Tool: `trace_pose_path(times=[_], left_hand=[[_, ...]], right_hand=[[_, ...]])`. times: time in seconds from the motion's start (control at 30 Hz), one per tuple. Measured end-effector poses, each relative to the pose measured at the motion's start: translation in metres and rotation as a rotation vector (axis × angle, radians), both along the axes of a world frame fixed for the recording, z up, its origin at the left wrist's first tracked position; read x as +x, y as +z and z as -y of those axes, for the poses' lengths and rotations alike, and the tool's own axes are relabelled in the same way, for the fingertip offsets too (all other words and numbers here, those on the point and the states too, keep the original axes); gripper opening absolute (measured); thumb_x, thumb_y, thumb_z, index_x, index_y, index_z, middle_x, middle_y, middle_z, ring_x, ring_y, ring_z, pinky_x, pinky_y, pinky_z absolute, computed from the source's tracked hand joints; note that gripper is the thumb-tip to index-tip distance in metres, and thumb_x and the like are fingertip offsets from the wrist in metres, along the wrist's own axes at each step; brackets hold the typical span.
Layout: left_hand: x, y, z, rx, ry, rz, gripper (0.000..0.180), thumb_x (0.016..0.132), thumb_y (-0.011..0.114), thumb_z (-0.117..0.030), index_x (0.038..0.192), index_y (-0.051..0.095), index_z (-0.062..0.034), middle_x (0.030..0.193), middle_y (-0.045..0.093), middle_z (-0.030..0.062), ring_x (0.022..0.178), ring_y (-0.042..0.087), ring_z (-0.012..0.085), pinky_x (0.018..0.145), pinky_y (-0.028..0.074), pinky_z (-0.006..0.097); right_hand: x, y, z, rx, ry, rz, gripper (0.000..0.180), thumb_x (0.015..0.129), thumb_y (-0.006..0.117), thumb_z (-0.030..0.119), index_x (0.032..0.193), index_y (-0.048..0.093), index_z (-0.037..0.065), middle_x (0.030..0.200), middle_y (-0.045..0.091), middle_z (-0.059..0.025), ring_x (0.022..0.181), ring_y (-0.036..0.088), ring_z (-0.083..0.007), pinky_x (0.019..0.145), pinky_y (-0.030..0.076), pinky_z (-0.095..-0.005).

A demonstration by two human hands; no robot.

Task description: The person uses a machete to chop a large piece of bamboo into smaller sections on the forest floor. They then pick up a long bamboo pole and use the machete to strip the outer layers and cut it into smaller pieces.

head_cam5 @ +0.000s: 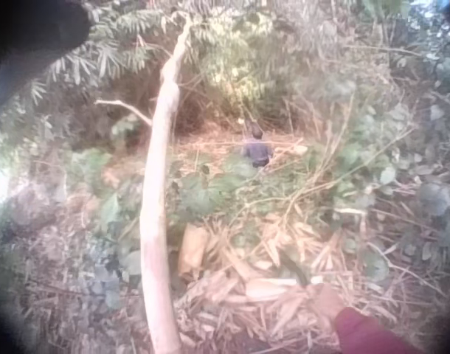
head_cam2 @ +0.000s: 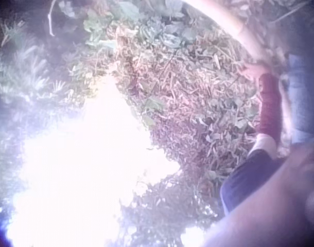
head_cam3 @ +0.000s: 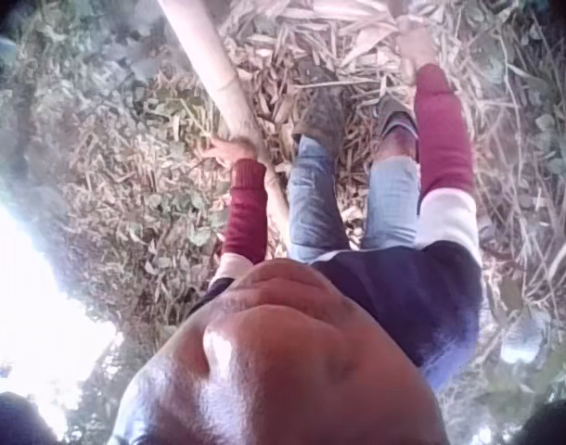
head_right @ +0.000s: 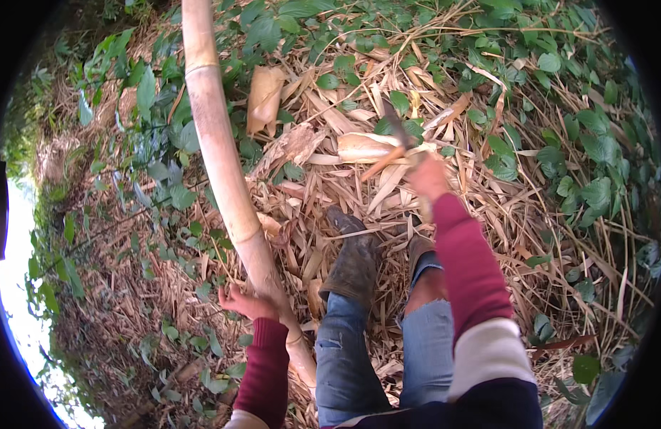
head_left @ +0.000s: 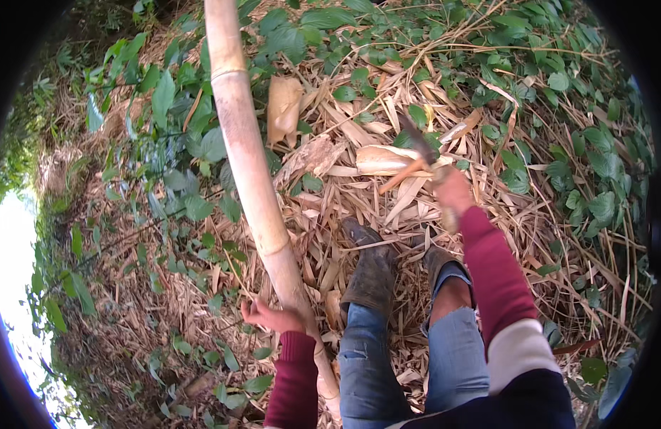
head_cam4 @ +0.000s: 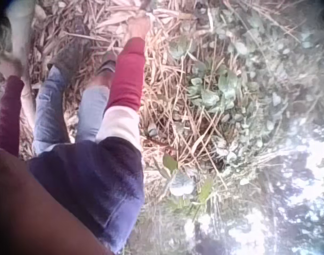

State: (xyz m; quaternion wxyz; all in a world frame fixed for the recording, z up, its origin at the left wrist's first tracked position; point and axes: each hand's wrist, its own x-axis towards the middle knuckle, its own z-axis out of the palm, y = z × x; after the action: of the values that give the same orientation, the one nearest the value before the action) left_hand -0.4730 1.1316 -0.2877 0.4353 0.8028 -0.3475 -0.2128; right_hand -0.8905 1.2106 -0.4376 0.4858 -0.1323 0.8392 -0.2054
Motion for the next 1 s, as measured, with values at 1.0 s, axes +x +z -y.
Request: trace_pose_path(times=[1.0], left_hand=[[-0.023, -0.002, 0.027, 0.556, -0.078, 0.391, 0.042, 0.095, 0.050, -0.043, 0.099, 0.070, -0.0058, 0.090, 0.071, 0.0199, 0.083, 0.066, 0.0423, 0.074, 0.048, 0.052]], right_hand=[[-0.048, 0.234, -0.071, 0.392, 0.275, 0.184, 0.055, 0.081, 0.073, 0.011, 0.124, 0.046, -0.012, 0.078, 0.069, -0.0166, 0.060, 0.068, -0.0236, 0.057, 0.055, -0.0364]])
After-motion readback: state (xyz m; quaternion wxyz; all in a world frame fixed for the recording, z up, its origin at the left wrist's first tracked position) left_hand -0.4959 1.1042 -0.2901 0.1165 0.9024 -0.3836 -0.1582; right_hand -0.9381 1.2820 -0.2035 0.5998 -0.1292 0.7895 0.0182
